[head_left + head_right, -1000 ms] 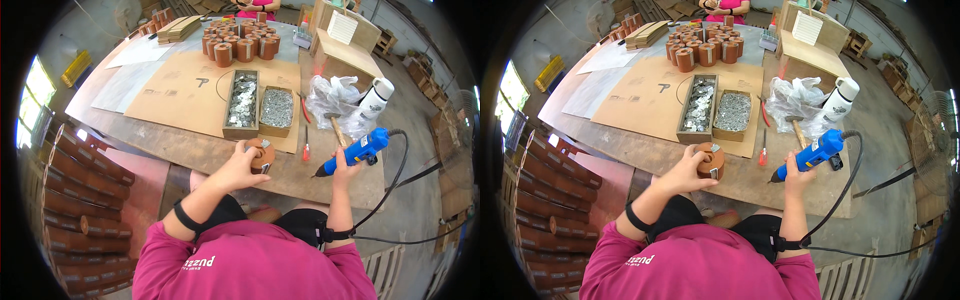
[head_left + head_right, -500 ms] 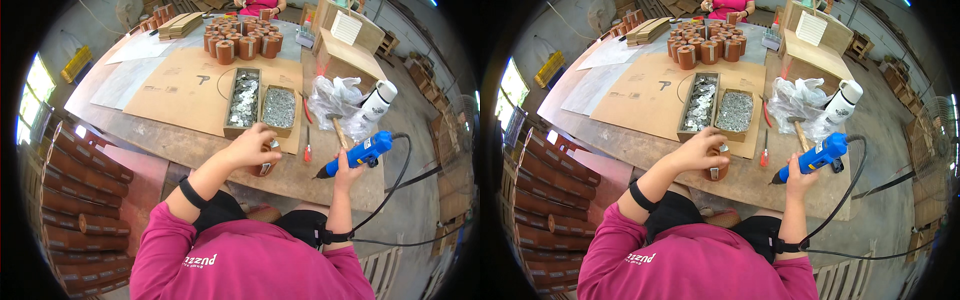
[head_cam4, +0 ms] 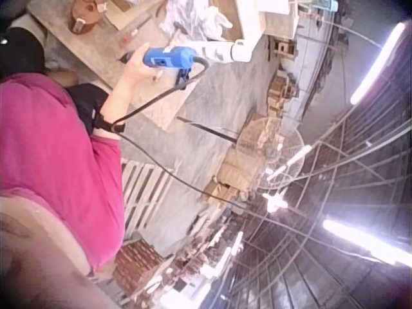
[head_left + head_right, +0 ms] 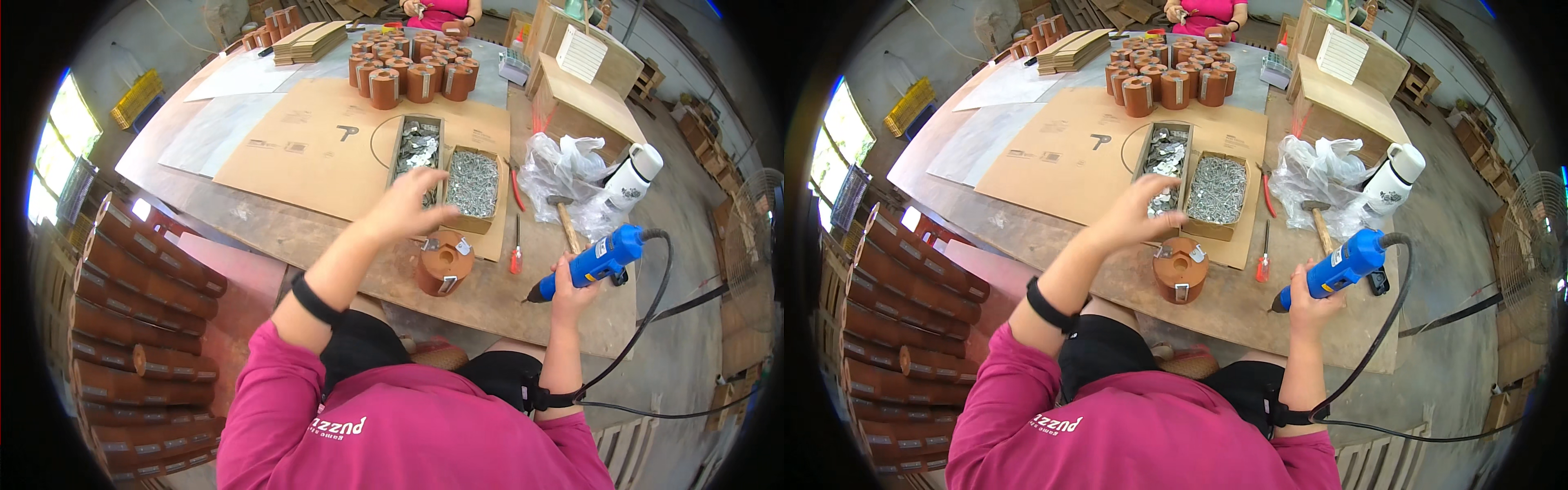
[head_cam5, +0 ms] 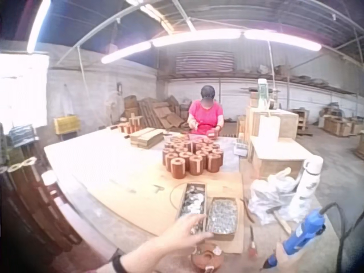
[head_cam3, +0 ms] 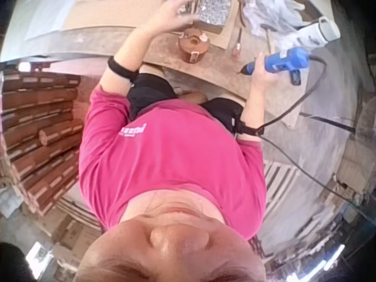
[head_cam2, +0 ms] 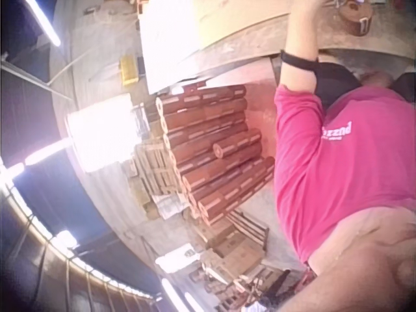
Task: The recorder uses a power screwdriver to attach metal brackets and screws to the ends of wooden cylinders at a workshop table.
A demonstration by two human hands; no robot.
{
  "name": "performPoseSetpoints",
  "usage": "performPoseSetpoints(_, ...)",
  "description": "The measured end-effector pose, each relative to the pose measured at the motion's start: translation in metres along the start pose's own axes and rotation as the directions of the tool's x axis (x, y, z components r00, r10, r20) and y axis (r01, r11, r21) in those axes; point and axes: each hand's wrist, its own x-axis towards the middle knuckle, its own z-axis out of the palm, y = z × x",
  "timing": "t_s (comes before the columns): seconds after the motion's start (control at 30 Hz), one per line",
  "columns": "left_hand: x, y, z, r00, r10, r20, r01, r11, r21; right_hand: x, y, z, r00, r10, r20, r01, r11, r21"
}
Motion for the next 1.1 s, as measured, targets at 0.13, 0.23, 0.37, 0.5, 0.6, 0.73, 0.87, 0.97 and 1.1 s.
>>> performPoseSetpoints(0.13,0.039,-0.032,-0.012,0.951,-0.284,0.120,0.263,0.951,0.162,-0.001,0.001,0.001,1.000,0.009,0.008,-0.009,0.999,-0.042)
performPoseSetpoints(0.23,0.051,-0.042,0.005,0.973,-0.173,0.156,0.143,0.972,0.188,-0.002,0.005,0.001,0.999,0.036,0.027,-0.033,0.993,-0.111)
performPoseSetpoints(0.37,0.072,-0.024,0.045,0.909,-0.202,0.365,0.005,0.880,0.475,-0.001,0.002,0.003,0.998,0.067,-0.019,-0.068,0.994,-0.089)
performPoseSetpoints(0.5,0.078,-0.019,0.076,0.851,-0.284,0.441,-0.188,0.621,0.761,-0.002,-0.003,0.006,0.997,0.064,-0.052,-0.066,0.997,-0.045)
performPoseSetpoints(0.6,0.089,-0.026,0.078,0.818,-0.363,0.447,-0.133,0.637,0.759,-0.002,0.002,0.007,0.999,0.017,-0.045,-0.020,0.998,-0.067)
performPoseSetpoints(0.73,0.088,-0.028,0.077,0.854,-0.330,0.402,-0.088,0.670,0.737,-0.001,0.006,0.007,0.998,-0.060,-0.005,0.059,0.993,-0.104)
performPoseSetpoints(0.87,0.077,-0.019,0.066,0.956,-0.202,0.213,0.025,0.779,0.627,-0.001,-0.004,0.010,1.000,0.000,0.006,0.001,0.996,-0.089)
performPoseSetpoints(0.97,0.063,-0.009,0.052,0.996,-0.085,0.036,0.064,0.917,0.393,0.001,-0.001,0.007,1.000,-0.026,-0.015,0.025,0.998,-0.064)
performPoseSetpoints(1.1,0.028,0.017,0.022,0.984,-0.136,-0.118,0.108,0.970,-0.220,0.006,-0.016,0.007,0.997,0.054,-0.055,-0.052,0.998,0.042)
